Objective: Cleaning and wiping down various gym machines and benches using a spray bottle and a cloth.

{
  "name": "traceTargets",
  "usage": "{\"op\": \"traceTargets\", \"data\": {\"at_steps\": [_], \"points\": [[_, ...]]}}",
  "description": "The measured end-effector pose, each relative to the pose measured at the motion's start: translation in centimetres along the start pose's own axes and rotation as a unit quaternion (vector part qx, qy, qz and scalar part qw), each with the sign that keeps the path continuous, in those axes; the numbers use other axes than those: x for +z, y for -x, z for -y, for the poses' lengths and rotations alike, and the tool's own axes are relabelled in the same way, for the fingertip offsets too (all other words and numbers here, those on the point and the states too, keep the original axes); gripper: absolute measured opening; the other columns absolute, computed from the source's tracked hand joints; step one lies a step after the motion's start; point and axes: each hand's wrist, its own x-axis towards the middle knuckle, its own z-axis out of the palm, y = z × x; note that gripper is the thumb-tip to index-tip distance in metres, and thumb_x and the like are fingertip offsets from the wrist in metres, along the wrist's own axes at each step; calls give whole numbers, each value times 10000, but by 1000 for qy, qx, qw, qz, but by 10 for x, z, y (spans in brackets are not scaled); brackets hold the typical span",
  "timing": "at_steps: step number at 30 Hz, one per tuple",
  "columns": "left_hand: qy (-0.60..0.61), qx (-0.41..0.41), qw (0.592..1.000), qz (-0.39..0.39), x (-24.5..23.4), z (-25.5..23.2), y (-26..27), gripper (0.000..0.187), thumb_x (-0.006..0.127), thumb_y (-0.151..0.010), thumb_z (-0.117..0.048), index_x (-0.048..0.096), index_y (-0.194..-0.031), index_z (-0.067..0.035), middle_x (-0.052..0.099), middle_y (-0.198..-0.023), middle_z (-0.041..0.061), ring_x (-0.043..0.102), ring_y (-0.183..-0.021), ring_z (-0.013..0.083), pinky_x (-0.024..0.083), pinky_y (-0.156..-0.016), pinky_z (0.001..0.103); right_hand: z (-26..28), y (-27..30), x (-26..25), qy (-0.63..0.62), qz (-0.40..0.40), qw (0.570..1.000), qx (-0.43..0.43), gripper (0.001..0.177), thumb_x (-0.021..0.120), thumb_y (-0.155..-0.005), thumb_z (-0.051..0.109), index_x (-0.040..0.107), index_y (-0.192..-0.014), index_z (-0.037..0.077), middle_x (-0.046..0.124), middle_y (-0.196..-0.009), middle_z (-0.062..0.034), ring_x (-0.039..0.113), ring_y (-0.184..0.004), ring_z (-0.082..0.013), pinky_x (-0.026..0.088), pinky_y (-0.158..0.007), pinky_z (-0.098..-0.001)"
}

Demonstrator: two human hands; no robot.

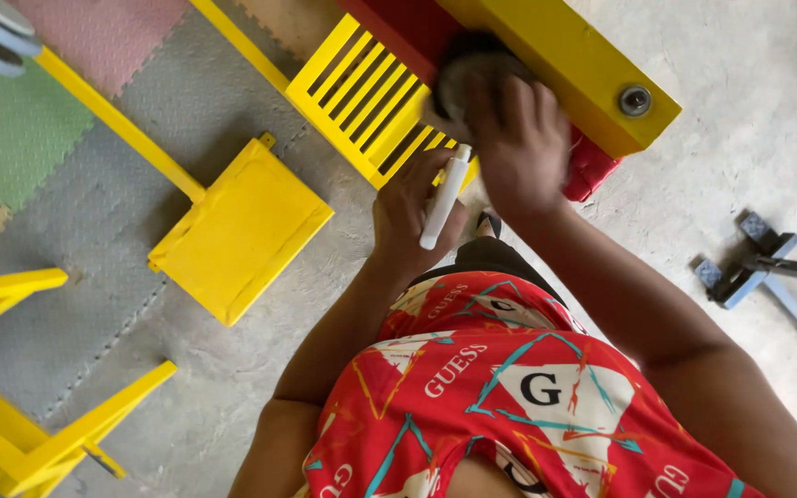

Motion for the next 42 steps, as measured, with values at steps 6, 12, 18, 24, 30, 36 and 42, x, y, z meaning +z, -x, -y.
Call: {"op": "traceTargets", "data": {"at_steps": [6,12,18,24,30,36,42], "points": [[-44,58,996,-52,-33,8,-3,402,610,-854,-40,600,-1255,-26,678,-1208,194,691,-1077,394,592,-888,414,43,-64,67,46,-47,997,-31,557,636,-944,261,603,-1499,291,449,-1359,-137,440,-1259,-382,453,-1029,-606],[-25,54,998,-29,-42,18,-12,380,620,-861,-48,622,-1240,-23,687,-1178,181,716,-986,349,585,-803,378,-2,13,-58,-53,107,993,-26,464,666,-906,214,725,-1358,306,557,-1474,-22,501,-1411,-309,486,-1050,-536],[-23,18,999,-19,-29,25,-24,375,644,-797,-61,636,-1171,-40,707,-1132,161,697,-814,297,575,-727,372,-32,48,-57,-61,96,993,-28,456,695,-882,152,758,-1289,347,558,-1385,-67,515,-1280,-348,484,-1009,-536],[-39,25,999,-30,-25,19,-35,392,662,-786,-72,620,-1175,-48,685,-1096,170,694,-868,350,572,-754,408,-3,-40,18,-114,82,985,-103,453,670,-924,168,736,-1368,228,471,-1390,-115,455,-1337,-353,421,-1096,-514],[-96,-18,992,-78,-25,25,-55,365,665,-796,-78,641,-1157,-27,699,-1057,171,690,-827,353,561,-734,426,-12,-62,-7,-225,154,949,-158,395,649,-866,85,695,-1256,128,459,-1453,-147,412,-1395,-410,395,-1144,-528],[-74,-27,991,-108,-25,44,-69,425,629,-775,-82,650,-1197,-41,705,-1076,155,705,-838,337,567,-672,397,-63,-10,-56,-245,214,928,-180,543,658,-787,18,724,-1295,197,481,-1433,-132,409,-1391,-410,390,-1151,-541],[-103,-44,994,-12,-24,47,-75,387,721,-767,-145,707,-1150,-95,710,-1034,123,709,-849,351,571,-723,419,-53,-30,-30,-338,215,907,-128,503,624,-878,-40,699,-1349,117,427,-1496,-221,389,-1407,-463,390,-1200,-526]]}}
